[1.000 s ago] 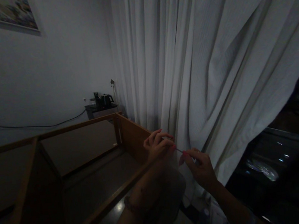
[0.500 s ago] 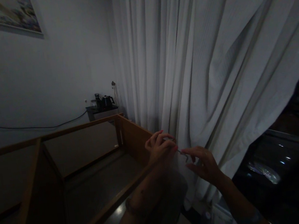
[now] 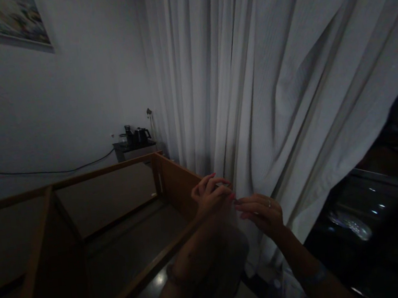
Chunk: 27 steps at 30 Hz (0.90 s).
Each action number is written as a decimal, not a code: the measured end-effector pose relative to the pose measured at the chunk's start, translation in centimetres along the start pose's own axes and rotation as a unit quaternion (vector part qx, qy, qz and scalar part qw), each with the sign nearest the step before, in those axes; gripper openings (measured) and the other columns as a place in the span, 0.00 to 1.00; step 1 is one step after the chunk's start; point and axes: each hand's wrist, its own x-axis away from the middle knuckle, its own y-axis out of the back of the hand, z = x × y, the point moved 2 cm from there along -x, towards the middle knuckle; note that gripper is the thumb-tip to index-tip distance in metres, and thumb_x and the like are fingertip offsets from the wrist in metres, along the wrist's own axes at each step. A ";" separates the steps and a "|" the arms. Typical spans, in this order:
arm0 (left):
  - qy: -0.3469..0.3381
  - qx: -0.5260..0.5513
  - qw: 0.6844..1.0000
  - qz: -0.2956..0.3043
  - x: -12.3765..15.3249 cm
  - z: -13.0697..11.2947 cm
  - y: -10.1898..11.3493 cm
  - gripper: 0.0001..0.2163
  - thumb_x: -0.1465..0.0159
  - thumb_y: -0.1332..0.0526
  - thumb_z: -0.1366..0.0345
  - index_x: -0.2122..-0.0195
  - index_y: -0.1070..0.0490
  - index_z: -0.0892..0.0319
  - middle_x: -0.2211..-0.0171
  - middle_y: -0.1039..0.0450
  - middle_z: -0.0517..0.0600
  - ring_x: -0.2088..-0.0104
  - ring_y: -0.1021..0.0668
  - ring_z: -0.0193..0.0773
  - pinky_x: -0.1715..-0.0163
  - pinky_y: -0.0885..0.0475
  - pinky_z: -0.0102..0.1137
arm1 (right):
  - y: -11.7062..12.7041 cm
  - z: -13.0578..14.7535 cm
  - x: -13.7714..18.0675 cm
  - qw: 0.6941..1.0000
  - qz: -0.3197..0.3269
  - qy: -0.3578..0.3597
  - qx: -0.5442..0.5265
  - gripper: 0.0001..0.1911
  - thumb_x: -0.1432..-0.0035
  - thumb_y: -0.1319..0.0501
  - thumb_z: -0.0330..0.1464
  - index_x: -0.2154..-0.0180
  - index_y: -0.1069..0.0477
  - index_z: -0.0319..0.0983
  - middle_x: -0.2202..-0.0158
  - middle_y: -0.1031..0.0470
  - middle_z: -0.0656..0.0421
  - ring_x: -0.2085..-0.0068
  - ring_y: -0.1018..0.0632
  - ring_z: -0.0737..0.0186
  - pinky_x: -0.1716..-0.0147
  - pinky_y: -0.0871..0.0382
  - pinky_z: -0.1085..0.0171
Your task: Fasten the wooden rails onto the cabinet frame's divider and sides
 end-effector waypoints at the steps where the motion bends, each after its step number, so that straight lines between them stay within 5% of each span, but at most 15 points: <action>1: 0.001 0.000 1.000 0.002 0.0 0.0 0.0 0.06 0.35 0.42 0.59 0.68 0.27 0.49 0.51 0.26 0.42 0.39 0.38 0.44 0.43 0.51 0.49 | -0.3 0.2 0.1 0.999 -0.017 -0.023 -0.024 0.06 0.37 0.40 0.34 0.65 0.25 0.41 0.70 0.20 0.58 0.70 0.20 0.65 0.70 0.27 0.66; 9: 0.008 0.004 1.000 0.000 -0.1 0.0 -0.1 0.06 0.36 0.41 0.60 0.69 0.27 0.50 0.52 0.25 0.42 0.38 0.39 0.44 0.44 0.51 0.48 | -2.8 1.8 0.5 0.939 -0.133 -0.301 -0.104 0.22 0.32 0.49 0.36 0.77 0.29 0.39 0.82 0.27 0.62 0.83 0.31 0.71 0.83 0.37 0.71; 12: 0.009 0.007 1.000 0.003 -0.1 -0.2 0.0 0.06 0.36 0.42 0.60 0.69 0.27 0.50 0.52 0.25 0.43 0.38 0.39 0.44 0.43 0.51 0.47 | -2.8 1.9 0.8 0.927 -0.126 -0.326 -0.133 0.15 0.32 0.49 0.36 0.67 0.27 0.40 0.81 0.26 0.64 0.83 0.30 0.71 0.83 0.35 0.72; 16: 0.012 0.001 1.000 0.003 -0.2 -0.3 -0.1 0.06 0.35 0.42 0.61 0.69 0.27 0.50 0.52 0.25 0.42 0.38 0.39 0.43 0.44 0.51 0.47 | -1.3 0.9 1.4 0.963 -0.079 -0.246 -0.074 0.15 0.33 0.45 0.36 0.46 0.36 0.43 0.76 0.22 0.64 0.81 0.26 0.69 0.78 0.28 0.68; 21: 0.015 0.000 1.000 -0.005 -0.3 0.0 -0.4 0.06 0.36 0.41 0.61 0.70 0.28 0.50 0.53 0.25 0.41 0.38 0.39 0.43 0.43 0.52 0.48 | 1.5 -0.2 1.1 0.994 0.005 -0.007 0.109 0.18 0.40 0.37 0.29 0.48 0.31 0.45 0.66 0.19 0.59 0.69 0.20 0.66 0.69 0.25 0.67; 27: 0.012 0.007 1.000 -0.013 -0.1 -0.1 -0.3 0.06 0.36 0.41 0.61 0.70 0.28 0.50 0.53 0.25 0.41 0.39 0.38 0.44 0.44 0.52 0.48 | 2.4 -0.8 0.7 0.975 0.023 0.078 0.205 0.17 0.44 0.33 0.25 0.52 0.28 0.41 0.67 0.19 0.58 0.70 0.23 0.66 0.70 0.29 0.67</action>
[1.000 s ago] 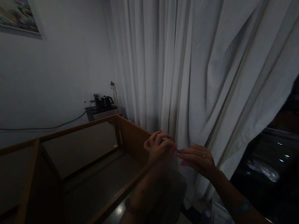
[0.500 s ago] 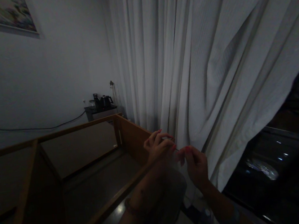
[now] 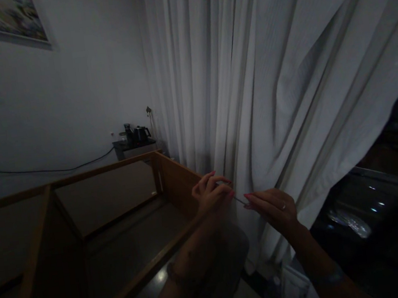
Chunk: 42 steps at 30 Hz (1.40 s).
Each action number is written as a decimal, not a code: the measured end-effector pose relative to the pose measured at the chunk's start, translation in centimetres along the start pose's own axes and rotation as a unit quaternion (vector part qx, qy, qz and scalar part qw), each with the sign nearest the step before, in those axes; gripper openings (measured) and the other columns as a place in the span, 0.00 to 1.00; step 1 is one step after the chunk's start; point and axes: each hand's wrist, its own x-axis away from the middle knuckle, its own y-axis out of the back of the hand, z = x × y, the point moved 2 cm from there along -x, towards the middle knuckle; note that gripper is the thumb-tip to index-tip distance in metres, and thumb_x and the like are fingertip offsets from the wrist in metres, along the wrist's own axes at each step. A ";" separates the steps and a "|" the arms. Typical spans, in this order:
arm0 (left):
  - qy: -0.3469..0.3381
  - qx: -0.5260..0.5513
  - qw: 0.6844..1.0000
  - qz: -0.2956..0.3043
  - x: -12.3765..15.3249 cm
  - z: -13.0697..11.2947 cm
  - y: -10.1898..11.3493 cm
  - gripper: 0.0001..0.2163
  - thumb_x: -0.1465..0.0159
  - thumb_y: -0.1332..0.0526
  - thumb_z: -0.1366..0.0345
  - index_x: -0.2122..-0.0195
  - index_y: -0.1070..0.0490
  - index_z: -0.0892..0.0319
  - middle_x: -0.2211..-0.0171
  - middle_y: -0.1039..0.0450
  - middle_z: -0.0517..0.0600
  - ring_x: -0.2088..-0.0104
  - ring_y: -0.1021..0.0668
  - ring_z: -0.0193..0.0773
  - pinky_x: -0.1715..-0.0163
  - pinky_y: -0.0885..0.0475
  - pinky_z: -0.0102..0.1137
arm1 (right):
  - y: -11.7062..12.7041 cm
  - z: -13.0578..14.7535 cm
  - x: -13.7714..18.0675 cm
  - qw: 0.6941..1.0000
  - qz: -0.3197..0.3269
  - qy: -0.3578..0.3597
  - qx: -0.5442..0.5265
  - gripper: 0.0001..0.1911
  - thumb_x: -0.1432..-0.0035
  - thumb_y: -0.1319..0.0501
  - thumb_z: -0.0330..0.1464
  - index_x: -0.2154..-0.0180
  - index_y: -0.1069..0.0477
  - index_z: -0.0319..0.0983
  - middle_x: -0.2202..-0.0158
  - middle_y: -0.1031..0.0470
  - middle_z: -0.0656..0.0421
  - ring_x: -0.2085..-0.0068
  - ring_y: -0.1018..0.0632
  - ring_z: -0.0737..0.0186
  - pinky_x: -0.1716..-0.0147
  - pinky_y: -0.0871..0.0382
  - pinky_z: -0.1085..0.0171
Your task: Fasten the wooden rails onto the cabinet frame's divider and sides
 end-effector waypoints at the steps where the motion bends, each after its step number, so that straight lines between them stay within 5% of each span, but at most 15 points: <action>1: 0.000 -0.001 1.000 -0.001 0.0 0.0 0.0 0.06 0.36 0.41 0.62 0.70 0.28 0.50 0.53 0.25 0.41 0.39 0.38 0.43 0.44 0.52 0.47 | -0.1 0.0 -0.1 1.000 -0.003 -0.001 -0.002 0.14 0.44 0.33 0.26 0.55 0.27 0.40 0.68 0.19 0.58 0.71 0.23 0.66 0.70 0.30 0.67; 4: -0.001 -0.002 1.000 0.003 0.1 -0.1 -0.1 0.06 0.35 0.42 0.62 0.69 0.27 0.50 0.52 0.25 0.42 0.39 0.39 0.42 0.43 0.51 0.46 | -0.6 0.5 -0.5 0.998 -0.004 -0.038 -0.042 0.03 0.41 0.36 0.26 0.65 0.28 0.39 0.75 0.22 0.60 0.75 0.26 0.67 0.73 0.34 0.66; 8: 0.011 -0.007 1.000 0.007 -0.1 0.0 -0.2 0.06 0.36 0.41 0.61 0.69 0.27 0.50 0.53 0.25 0.42 0.39 0.38 0.43 0.43 0.52 0.46 | -1.1 1.8 -1.2 0.980 0.044 -0.153 -0.119 0.14 0.37 0.43 0.28 0.77 0.33 0.41 0.82 0.30 0.63 0.79 0.30 0.68 0.75 0.38 0.66; 15: 0.015 -0.004 1.000 0.021 -0.1 -0.3 0.2 0.07 0.35 0.42 0.61 0.69 0.27 0.50 0.52 0.26 0.42 0.38 0.39 0.44 0.43 0.52 0.47 | -1.4 3.6 -1.3 0.919 0.066 -0.318 -0.223 0.20 0.34 0.47 0.34 0.79 0.33 0.41 0.83 0.30 0.65 0.79 0.28 0.68 0.74 0.35 0.67; 18: 0.017 -0.006 1.000 0.022 -0.1 -0.4 0.2 0.07 0.35 0.43 0.61 0.69 0.27 0.50 0.52 0.26 0.43 0.38 0.40 0.44 0.43 0.52 0.47 | -1.3 3.2 -1.0 0.935 0.070 -0.289 -0.193 0.19 0.34 0.47 0.35 0.78 0.32 0.41 0.81 0.28 0.64 0.77 0.27 0.68 0.73 0.35 0.67; 23: 0.015 -0.014 1.000 0.013 0.0 -0.2 0.1 0.08 0.35 0.43 0.60 0.69 0.27 0.50 0.53 0.25 0.42 0.39 0.39 0.43 0.43 0.51 0.47 | -0.3 1.2 -0.5 0.987 0.039 -0.128 -0.088 0.12 0.36 0.42 0.41 0.57 0.27 0.41 0.71 0.21 0.60 0.75 0.25 0.66 0.70 0.34 0.64; 27: 0.005 -0.011 1.000 0.014 0.1 -0.3 0.3 0.08 0.34 0.44 0.60 0.69 0.28 0.51 0.52 0.26 0.42 0.38 0.40 0.42 0.43 0.50 0.46 | 0.3 0.3 -0.4 0.998 0.049 -0.003 -0.040 0.14 0.39 0.37 0.37 0.52 0.29 0.44 0.65 0.19 0.59 0.69 0.23 0.65 0.67 0.32 0.64; 32: 0.008 -0.010 1.000 0.012 0.1 -0.4 0.4 0.08 0.35 0.43 0.60 0.69 0.28 0.51 0.53 0.25 0.43 0.38 0.39 0.43 0.43 0.50 0.46 | -0.3 0.7 -0.9 0.995 0.026 0.002 -0.092 0.14 0.39 0.37 0.34 0.50 0.29 0.43 0.65 0.18 0.58 0.70 0.23 0.65 0.69 0.30 0.65; 37: 0.004 -0.009 1.000 0.010 0.0 -0.5 0.3 0.08 0.35 0.44 0.60 0.69 0.28 0.50 0.52 0.25 0.43 0.38 0.39 0.43 0.43 0.50 0.46 | -1.6 1.8 -1.0 0.987 -0.075 -0.077 -0.118 0.04 0.37 0.40 0.34 0.63 0.27 0.42 0.74 0.22 0.60 0.74 0.25 0.64 0.72 0.31 0.63; 42: 0.022 -0.007 1.000 0.010 0.1 -0.4 0.2 0.09 0.35 0.44 0.60 0.70 0.28 0.51 0.53 0.25 0.43 0.38 0.39 0.43 0.43 0.51 0.47 | -2.6 2.8 -1.2 0.945 -0.090 -0.289 -0.127 0.15 0.37 0.41 0.34 0.77 0.32 0.42 0.81 0.30 0.63 0.78 0.28 0.66 0.75 0.35 0.65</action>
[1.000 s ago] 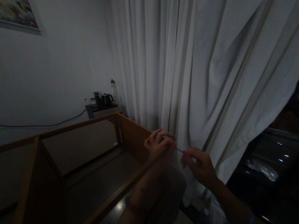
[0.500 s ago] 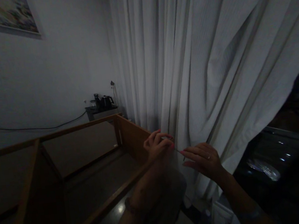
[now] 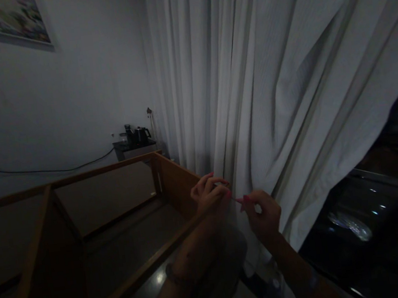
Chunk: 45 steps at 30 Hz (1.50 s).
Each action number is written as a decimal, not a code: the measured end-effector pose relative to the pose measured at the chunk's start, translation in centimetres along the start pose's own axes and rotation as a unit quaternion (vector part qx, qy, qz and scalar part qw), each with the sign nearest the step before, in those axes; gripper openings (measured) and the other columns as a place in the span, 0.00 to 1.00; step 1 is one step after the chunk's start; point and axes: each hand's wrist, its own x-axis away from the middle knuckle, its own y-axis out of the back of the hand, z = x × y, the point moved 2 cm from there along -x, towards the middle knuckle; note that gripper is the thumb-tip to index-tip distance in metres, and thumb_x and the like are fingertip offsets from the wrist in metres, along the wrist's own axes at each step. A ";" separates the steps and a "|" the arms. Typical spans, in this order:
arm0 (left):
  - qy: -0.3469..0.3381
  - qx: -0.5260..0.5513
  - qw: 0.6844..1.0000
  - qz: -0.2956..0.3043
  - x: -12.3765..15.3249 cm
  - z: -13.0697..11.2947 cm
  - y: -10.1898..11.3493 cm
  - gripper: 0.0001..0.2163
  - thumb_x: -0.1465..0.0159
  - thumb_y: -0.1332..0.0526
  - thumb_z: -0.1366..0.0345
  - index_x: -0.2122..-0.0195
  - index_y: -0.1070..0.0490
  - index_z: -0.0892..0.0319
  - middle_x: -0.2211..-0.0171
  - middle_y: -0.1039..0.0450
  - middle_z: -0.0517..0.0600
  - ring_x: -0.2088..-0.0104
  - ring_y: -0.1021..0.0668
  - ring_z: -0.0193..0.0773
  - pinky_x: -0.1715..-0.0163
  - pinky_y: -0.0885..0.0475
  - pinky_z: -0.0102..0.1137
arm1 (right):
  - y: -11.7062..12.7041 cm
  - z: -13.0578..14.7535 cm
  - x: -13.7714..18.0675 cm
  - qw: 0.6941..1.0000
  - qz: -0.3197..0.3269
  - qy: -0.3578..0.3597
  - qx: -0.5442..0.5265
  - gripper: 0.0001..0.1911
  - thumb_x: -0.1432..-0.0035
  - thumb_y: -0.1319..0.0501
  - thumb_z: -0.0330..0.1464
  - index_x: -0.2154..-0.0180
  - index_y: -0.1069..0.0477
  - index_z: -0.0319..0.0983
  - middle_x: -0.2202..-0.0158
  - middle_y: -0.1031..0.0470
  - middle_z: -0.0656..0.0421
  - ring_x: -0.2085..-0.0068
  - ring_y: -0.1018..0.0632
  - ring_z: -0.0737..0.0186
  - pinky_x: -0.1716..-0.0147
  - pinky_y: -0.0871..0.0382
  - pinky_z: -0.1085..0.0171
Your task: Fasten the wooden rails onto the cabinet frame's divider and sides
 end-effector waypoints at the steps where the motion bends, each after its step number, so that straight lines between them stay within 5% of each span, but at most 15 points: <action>1: -0.002 0.001 1.000 0.001 0.0 0.0 0.0 0.09 0.34 0.44 0.59 0.70 0.28 0.51 0.52 0.26 0.42 0.38 0.39 0.43 0.43 0.51 0.47 | -0.1 0.2 0.0 0.999 0.002 -0.049 -0.007 0.17 0.36 0.42 0.35 0.79 0.34 0.41 0.82 0.30 0.63 0.79 0.29 0.67 0.75 0.36 0.66; 3: -0.009 0.002 1.000 0.002 0.1 0.0 0.0 0.09 0.34 0.45 0.59 0.69 0.28 0.51 0.52 0.26 0.43 0.38 0.40 0.43 0.43 0.50 0.46 | 0.0 0.5 -0.2 0.992 0.015 -0.119 -0.032 0.20 0.35 0.44 0.36 0.80 0.36 0.41 0.83 0.32 0.64 0.80 0.30 0.68 0.77 0.35 0.67; 6: -0.017 0.000 1.000 -0.001 0.1 0.2 0.0 0.08 0.34 0.45 0.60 0.69 0.28 0.51 0.52 0.26 0.42 0.38 0.40 0.43 0.43 0.50 0.46 | 0.5 0.8 -0.7 0.989 0.050 -0.128 -0.046 0.17 0.34 0.45 0.36 0.75 0.31 0.41 0.82 0.30 0.65 0.80 0.28 0.68 0.78 0.35 0.68; 9: -0.014 -0.006 1.000 0.001 0.1 0.4 -0.1 0.08 0.35 0.44 0.59 0.69 0.28 0.50 0.52 0.26 0.42 0.38 0.40 0.43 0.43 0.51 0.46 | 1.7 0.4 -0.9 0.998 0.060 -0.020 -0.011 0.07 0.35 0.43 0.35 0.61 0.27 0.42 0.72 0.22 0.61 0.74 0.24 0.66 0.72 0.30 0.66; 14: -0.017 -0.008 1.000 0.000 0.1 0.3 -0.1 0.07 0.34 0.44 0.60 0.68 0.28 0.50 0.53 0.25 0.42 0.38 0.40 0.42 0.43 0.50 0.46 | 2.8 -0.9 -0.6 0.966 0.106 0.222 0.077 0.17 0.41 0.36 0.30 0.50 0.30 0.45 0.61 0.18 0.58 0.65 0.20 0.63 0.64 0.28 0.62; 20: -0.011 -0.008 1.000 -0.007 0.0 0.3 -0.2 0.07 0.35 0.43 0.61 0.70 0.28 0.50 0.53 0.25 0.42 0.38 0.39 0.42 0.43 0.50 0.46 | 2.2 -1.1 -0.4 0.966 0.111 0.224 0.060 0.18 0.39 0.38 0.25 0.48 0.31 0.45 0.64 0.19 0.59 0.67 0.21 0.64 0.65 0.26 0.63; 28: -0.015 -0.004 1.000 -0.002 0.0 0.2 0.0 0.08 0.34 0.44 0.59 0.69 0.28 0.50 0.52 0.25 0.42 0.39 0.39 0.43 0.43 0.50 0.47 | 2.8 -1.3 -1.3 0.960 0.111 0.241 0.092 0.19 0.43 0.33 0.30 0.50 0.30 0.43 0.62 0.19 0.57 0.64 0.21 0.62 0.64 0.27 0.63; 34: -0.016 -0.002 1.000 -0.004 0.1 0.2 -0.1 0.09 0.34 0.44 0.59 0.69 0.28 0.50 0.52 0.25 0.42 0.39 0.38 0.43 0.43 0.51 0.47 | 2.4 -1.2 -1.6 0.976 0.137 0.166 0.024 0.02 0.39 0.37 0.32 0.66 0.27 0.41 0.69 0.21 0.59 0.68 0.23 0.64 0.65 0.30 0.63; 39: -0.017 -0.001 1.000 -0.012 0.1 0.4 -0.3 0.08 0.34 0.44 0.59 0.68 0.27 0.49 0.52 0.25 0.42 0.39 0.38 0.42 0.43 0.52 0.46 | 1.4 0.1 -1.0 0.982 0.178 -0.036 -0.045 0.20 0.35 0.44 0.37 0.78 0.29 0.41 0.80 0.28 0.62 0.74 0.27 0.66 0.70 0.35 0.65; 45: -0.049 -0.008 0.999 -0.004 0.3 0.3 0.2 0.09 0.33 0.46 0.59 0.56 0.26 0.44 0.52 0.26 0.43 0.41 0.36 0.42 0.42 0.53 0.45 | 0.4 0.8 1.0 0.939 0.181 -0.245 -0.160 0.27 0.34 0.48 0.44 0.81 0.29 0.39 0.85 0.33 0.64 0.82 0.35 0.70 0.78 0.41 0.68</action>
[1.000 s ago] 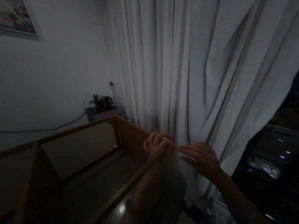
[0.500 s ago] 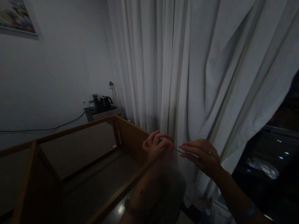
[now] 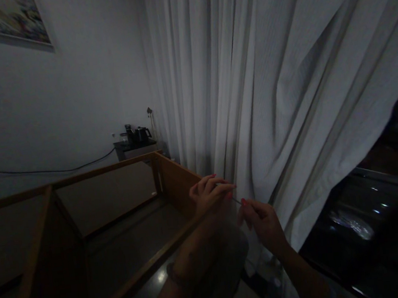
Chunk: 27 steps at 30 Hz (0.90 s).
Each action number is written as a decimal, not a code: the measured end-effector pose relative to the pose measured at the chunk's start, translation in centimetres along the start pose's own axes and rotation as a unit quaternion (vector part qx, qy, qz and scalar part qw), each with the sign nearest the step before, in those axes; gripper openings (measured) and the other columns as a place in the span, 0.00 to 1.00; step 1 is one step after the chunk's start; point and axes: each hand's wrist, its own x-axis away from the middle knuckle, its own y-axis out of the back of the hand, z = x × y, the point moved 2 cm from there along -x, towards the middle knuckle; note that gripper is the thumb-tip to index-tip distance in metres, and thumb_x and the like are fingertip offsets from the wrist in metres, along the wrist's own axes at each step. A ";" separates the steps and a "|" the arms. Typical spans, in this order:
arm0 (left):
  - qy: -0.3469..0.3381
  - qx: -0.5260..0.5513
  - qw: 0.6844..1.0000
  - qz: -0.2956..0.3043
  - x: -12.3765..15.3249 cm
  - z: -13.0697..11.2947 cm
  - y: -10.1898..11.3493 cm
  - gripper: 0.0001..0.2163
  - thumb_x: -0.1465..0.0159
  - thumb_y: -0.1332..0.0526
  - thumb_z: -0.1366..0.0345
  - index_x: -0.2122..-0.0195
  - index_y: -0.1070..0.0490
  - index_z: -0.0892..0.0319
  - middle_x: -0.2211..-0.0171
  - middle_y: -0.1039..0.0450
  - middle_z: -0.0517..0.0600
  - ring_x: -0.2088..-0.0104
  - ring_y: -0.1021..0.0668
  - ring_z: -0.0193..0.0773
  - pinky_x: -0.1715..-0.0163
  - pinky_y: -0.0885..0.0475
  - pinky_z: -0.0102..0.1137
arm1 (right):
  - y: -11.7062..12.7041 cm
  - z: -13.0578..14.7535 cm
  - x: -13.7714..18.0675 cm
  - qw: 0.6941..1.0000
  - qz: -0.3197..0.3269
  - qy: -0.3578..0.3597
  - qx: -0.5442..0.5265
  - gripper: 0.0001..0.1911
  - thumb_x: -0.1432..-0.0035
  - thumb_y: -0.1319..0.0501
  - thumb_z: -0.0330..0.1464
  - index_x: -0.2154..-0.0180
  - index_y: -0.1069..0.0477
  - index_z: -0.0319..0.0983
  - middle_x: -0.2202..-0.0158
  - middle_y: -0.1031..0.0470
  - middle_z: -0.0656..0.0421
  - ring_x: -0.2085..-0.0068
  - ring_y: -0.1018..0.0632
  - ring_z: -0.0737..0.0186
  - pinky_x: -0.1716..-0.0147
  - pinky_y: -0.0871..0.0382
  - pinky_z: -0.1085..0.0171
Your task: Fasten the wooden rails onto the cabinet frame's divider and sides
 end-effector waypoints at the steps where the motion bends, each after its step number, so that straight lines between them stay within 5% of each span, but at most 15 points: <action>1: -0.001 -0.003 1.000 0.004 0.0 0.0 0.1 0.11 0.33 0.46 0.59 0.54 0.28 0.44 0.52 0.26 0.44 0.42 0.36 0.42 0.42 0.53 0.45 | -0.1 -0.1 0.1 1.000 -0.004 -0.012 -0.016 0.27 0.34 0.48 0.44 0.81 0.29 0.39 0.84 0.32 0.63 0.82 0.35 0.70 0.79 0.41 0.68; 4: 0.004 -0.007 1.000 0.012 0.1 0.0 0.2 0.12 0.33 0.47 0.58 0.51 0.29 0.45 0.53 0.26 0.46 0.42 0.36 0.42 0.42 0.53 0.45 | -0.4 -0.4 0.3 0.998 -0.010 -0.039 -0.051 0.26 0.35 0.47 0.46 0.81 0.30 0.39 0.83 0.30 0.62 0.82 0.34 0.70 0.80 0.41 0.69; 10: 0.009 0.009 1.000 0.022 -0.3 0.5 0.0 0.08 0.35 0.43 0.56 0.64 0.24 0.48 0.60 0.27 0.46 0.42 0.37 0.43 0.43 0.50 0.45 | -0.7 -0.2 0.1 0.992 0.007 -0.073 -0.106 0.26 0.36 0.47 0.47 0.80 0.31 0.39 0.85 0.29 0.62 0.83 0.34 0.70 0.82 0.41 0.69; 15: 0.027 0.010 0.999 0.022 -0.3 0.8 -0.3 0.09 0.36 0.43 0.56 0.66 0.25 0.49 0.60 0.28 0.47 0.43 0.37 0.45 0.45 0.49 0.46 | -0.6 -0.3 -0.1 0.996 0.014 -0.038 -0.078 0.25 0.34 0.48 0.45 0.79 0.31 0.39 0.82 0.28 0.62 0.82 0.32 0.70 0.81 0.38 0.70; 18: 0.028 0.007 0.999 0.015 -0.3 0.7 -0.2 0.09 0.35 0.44 0.56 0.67 0.25 0.49 0.60 0.29 0.46 0.42 0.37 0.46 0.45 0.50 0.47 | 0.3 -0.5 -0.2 0.999 0.004 0.036 0.004 0.19 0.33 0.49 0.41 0.71 0.27 0.40 0.78 0.26 0.62 0.78 0.29 0.69 0.76 0.34 0.70; 21: 0.029 0.003 0.999 0.022 -0.4 0.5 -0.3 0.07 0.36 0.42 0.57 0.67 0.26 0.49 0.60 0.28 0.46 0.42 0.38 0.45 0.45 0.50 0.46 | 1.8 -0.9 -0.4 0.982 -0.020 0.155 0.103 0.14 0.33 0.48 0.39 0.53 0.30 0.41 0.67 0.22 0.60 0.74 0.26 0.67 0.71 0.30 0.67; 27: 0.031 0.003 0.999 0.018 -0.5 0.5 -0.4 0.05 0.37 0.40 0.59 0.67 0.26 0.49 0.59 0.28 0.45 0.42 0.37 0.45 0.45 0.50 0.46 | 3.3 -1.2 -0.9 0.871 -0.008 0.402 0.283 0.15 0.34 0.43 0.35 0.47 0.33 0.42 0.61 0.19 0.55 0.64 0.21 0.63 0.63 0.29 0.63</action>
